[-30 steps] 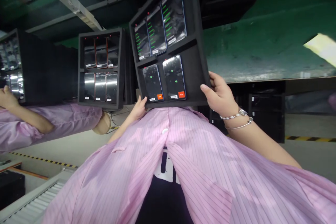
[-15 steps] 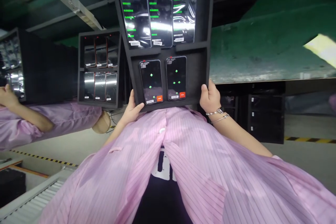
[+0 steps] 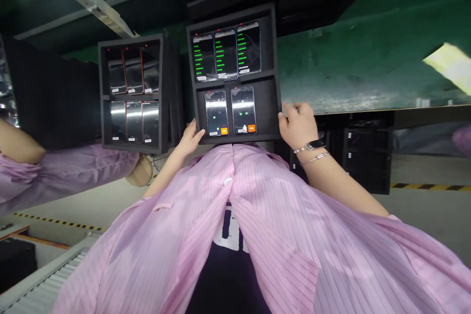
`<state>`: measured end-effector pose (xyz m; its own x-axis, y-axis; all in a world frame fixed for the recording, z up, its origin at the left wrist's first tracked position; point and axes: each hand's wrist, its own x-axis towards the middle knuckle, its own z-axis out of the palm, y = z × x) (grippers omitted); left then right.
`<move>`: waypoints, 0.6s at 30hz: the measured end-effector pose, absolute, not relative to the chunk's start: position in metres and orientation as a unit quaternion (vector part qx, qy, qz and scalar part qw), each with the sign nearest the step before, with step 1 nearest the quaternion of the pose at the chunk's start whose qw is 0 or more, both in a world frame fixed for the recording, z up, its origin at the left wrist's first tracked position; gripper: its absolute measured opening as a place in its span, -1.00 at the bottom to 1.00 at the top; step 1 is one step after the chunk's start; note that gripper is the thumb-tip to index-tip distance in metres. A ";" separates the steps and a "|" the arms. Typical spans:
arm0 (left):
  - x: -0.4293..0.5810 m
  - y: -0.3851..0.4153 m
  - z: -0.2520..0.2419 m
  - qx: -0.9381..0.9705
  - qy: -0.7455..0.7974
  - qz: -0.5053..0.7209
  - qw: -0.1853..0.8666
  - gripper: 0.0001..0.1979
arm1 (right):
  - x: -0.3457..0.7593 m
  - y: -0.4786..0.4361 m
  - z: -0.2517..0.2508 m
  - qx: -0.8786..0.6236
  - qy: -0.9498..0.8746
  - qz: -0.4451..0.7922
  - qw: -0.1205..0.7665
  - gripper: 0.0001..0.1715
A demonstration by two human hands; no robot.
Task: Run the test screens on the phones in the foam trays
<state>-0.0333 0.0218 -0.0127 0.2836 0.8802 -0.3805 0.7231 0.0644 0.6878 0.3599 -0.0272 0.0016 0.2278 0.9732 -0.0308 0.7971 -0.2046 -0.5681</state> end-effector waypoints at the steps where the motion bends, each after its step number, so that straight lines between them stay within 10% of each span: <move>1: -0.034 0.026 -0.007 0.686 0.598 0.091 0.404 -0.11 | 0.363 -0.023 0.008 -0.749 -0.598 0.180 0.223 -0.27; 18: 0.016 0.172 0.002 0.771 0.596 0.062 0.216 -0.18 | 0.284 0.136 0.001 -0.645 -0.728 0.190 0.136 -0.40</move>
<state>0.0160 0.1718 0.0024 0.2813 0.9457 -0.1631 0.8924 -0.1952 0.4069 0.2837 0.1355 0.0005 -0.1319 0.9902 -0.0465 0.8872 0.0970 -0.4511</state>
